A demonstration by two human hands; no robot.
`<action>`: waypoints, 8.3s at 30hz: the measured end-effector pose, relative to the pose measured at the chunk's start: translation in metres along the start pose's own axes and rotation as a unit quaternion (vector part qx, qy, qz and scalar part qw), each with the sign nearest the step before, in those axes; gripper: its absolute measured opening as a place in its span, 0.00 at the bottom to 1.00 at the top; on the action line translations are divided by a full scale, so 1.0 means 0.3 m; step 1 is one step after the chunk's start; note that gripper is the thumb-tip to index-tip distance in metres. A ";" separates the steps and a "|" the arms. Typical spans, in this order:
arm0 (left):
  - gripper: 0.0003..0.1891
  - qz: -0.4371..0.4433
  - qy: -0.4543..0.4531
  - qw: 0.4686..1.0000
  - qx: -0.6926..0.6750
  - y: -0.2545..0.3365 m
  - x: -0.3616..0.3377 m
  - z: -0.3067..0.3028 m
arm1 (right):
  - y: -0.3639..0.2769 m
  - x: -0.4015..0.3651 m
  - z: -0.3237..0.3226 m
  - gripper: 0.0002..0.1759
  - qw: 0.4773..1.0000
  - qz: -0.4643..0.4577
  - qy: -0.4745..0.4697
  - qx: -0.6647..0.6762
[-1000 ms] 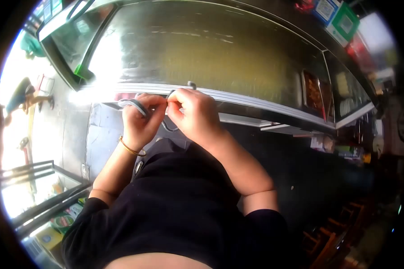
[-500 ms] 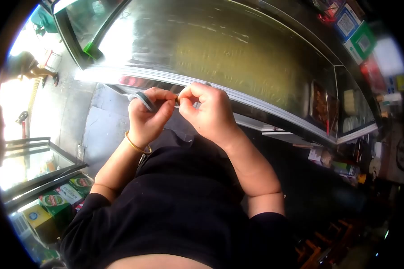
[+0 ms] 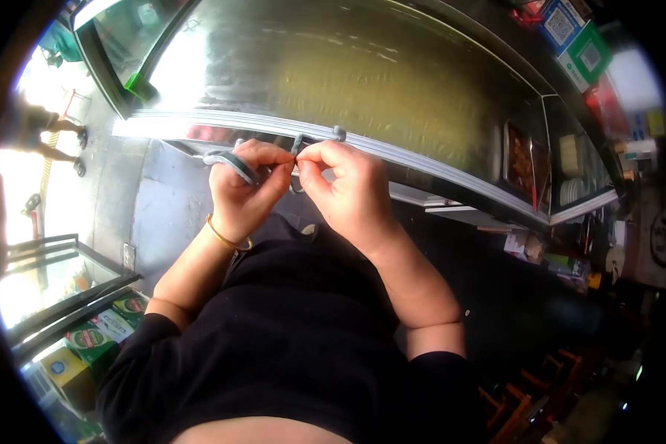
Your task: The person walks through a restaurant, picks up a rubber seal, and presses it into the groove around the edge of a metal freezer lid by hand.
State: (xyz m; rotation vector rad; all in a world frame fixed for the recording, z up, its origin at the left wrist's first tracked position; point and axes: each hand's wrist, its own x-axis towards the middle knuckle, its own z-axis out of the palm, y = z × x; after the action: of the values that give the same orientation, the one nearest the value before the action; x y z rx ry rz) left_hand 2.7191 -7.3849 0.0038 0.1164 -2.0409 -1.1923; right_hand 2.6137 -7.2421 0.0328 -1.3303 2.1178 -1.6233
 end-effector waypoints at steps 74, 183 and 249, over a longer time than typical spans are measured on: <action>0.14 -0.246 0.003 0.894 -0.375 -0.094 -0.085 -0.017 | 0.031 0.089 0.033 0.02 0.923 0.247 -0.129 0.264; 0.11 -0.245 -0.002 0.811 -0.532 -0.024 -0.093 -0.023 | 0.013 0.031 0.058 0.11 0.863 0.214 -0.130 0.439; 0.07 -0.333 0.046 0.845 -0.416 -0.073 -0.078 0.041 | 0.042 0.053 0.043 0.05 0.998 0.054 -0.039 -0.015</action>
State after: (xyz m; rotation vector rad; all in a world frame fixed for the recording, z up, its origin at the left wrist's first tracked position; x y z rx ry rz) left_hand 2.7215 -7.3783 -0.0298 0.4679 -1.2395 -2.3505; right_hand 2.6051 -7.2623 0.0229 -1.2426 2.1366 -1.4807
